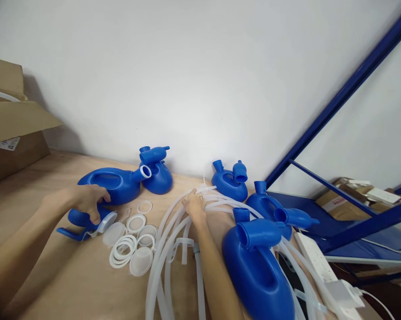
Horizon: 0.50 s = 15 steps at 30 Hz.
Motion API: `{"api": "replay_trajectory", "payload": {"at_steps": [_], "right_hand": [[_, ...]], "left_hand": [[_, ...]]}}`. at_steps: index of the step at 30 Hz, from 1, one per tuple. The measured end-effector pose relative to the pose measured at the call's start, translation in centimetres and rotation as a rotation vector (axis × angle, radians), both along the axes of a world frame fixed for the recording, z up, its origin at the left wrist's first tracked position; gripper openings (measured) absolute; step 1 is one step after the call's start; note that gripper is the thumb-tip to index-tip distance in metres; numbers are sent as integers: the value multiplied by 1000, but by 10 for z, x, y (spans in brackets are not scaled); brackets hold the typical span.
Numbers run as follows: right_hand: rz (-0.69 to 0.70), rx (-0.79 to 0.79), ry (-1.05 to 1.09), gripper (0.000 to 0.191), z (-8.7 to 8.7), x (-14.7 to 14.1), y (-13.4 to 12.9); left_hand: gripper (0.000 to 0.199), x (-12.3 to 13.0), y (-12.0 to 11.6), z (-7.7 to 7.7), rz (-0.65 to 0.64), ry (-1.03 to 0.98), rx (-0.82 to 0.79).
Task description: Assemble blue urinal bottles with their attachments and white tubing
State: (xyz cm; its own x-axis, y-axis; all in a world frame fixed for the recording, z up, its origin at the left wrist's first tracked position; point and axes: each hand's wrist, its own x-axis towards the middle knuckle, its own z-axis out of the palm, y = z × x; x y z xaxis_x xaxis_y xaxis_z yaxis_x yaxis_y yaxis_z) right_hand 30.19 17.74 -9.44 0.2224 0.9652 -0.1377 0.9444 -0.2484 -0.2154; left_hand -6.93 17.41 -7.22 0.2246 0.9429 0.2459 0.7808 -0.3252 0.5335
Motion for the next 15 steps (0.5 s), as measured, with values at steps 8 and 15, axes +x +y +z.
{"api": "replay_trajectory", "payload": {"at_steps": [8, 15], "right_hand": [[0, 197, 468, 80, -6, 21, 15], [50, 463, 1029, 90, 27, 7, 11]], "left_hand": [[56, 28, 11, 52, -151, 367, -39], [73, 33, 38, 15, 65, 394, 161]]}}
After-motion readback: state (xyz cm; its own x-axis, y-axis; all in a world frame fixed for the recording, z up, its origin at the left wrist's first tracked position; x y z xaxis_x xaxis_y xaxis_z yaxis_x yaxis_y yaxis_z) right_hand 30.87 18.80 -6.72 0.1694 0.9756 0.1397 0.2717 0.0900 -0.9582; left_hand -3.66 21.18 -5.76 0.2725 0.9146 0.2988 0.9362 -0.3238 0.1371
